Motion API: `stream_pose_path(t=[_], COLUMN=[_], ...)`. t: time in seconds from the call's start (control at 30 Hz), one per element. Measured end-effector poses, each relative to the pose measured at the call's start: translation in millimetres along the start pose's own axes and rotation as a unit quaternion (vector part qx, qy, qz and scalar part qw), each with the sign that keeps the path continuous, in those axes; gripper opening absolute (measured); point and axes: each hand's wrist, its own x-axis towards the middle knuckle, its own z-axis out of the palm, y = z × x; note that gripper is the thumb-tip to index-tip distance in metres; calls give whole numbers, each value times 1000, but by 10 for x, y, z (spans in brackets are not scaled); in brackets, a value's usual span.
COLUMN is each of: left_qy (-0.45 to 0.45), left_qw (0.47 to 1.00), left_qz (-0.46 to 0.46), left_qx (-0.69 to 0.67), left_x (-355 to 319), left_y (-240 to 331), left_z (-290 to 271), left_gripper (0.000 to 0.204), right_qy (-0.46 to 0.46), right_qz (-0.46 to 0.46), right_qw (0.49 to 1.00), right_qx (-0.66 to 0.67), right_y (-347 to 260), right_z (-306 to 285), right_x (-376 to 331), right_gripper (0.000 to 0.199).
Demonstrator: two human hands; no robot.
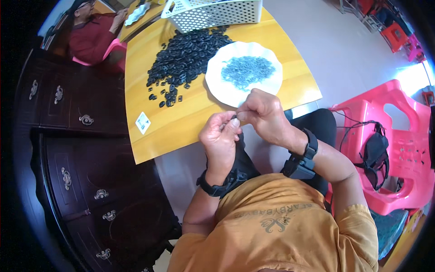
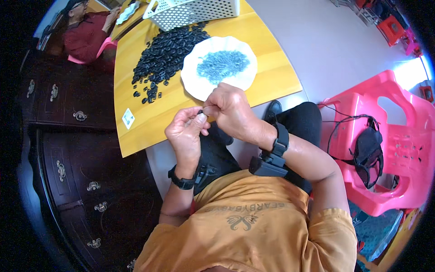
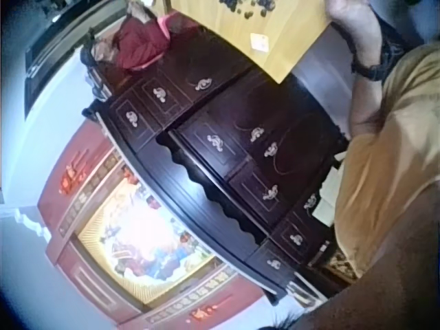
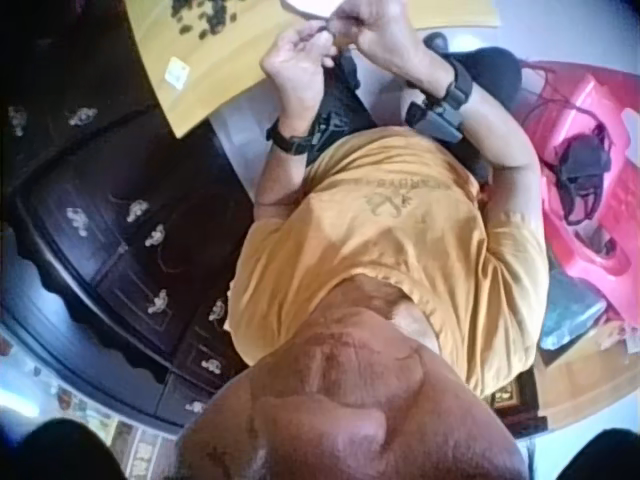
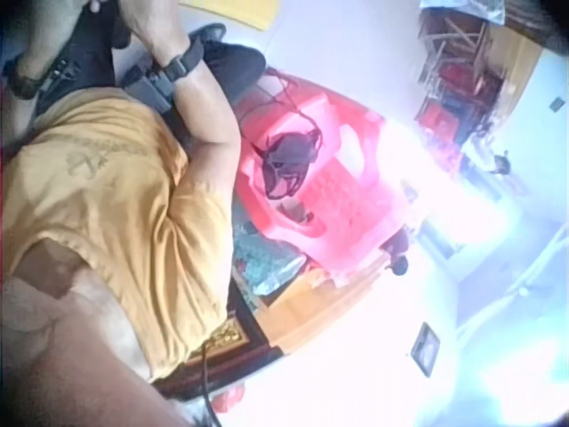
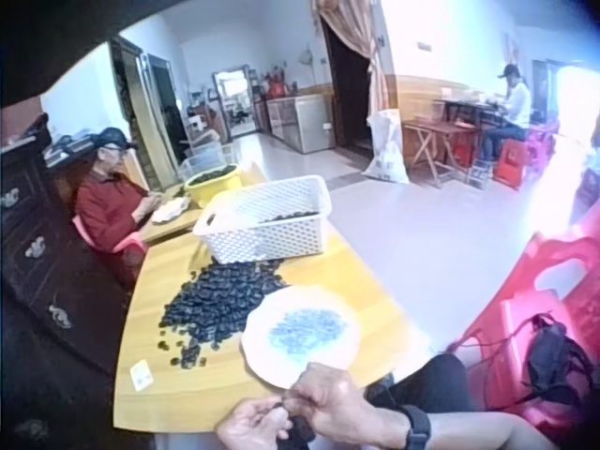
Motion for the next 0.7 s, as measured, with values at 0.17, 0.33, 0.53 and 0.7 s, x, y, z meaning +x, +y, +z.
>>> stream_pose_path(t=[0.17, 0.33, 0.53, 0.7], left_qy=[20, 41, 43, 38], left_qw=[998, 996, 997, 992], left_qz=[52, 71, 40, -20], left_qx=[25, 30, -42, -118], left_x=[32, 93, 145, 202], left_y=[-22, -60, -15, 37], left_z=[-72, -154, -309, -439], left_gripper=[15, 15, 10, 7], right_qy=[27, 21, -11, -40], right_qz=[-120, -142, -143, -119], right_qw=[984, 966, 962, 964], right_qx=[-131, -214, -232, -235], right_y=[-102, -161, -225, -229], right_z=[137, 249, 372, 417], right_x=[53, 93, 179, 273], right_gripper=[13, 21, 29, 25])
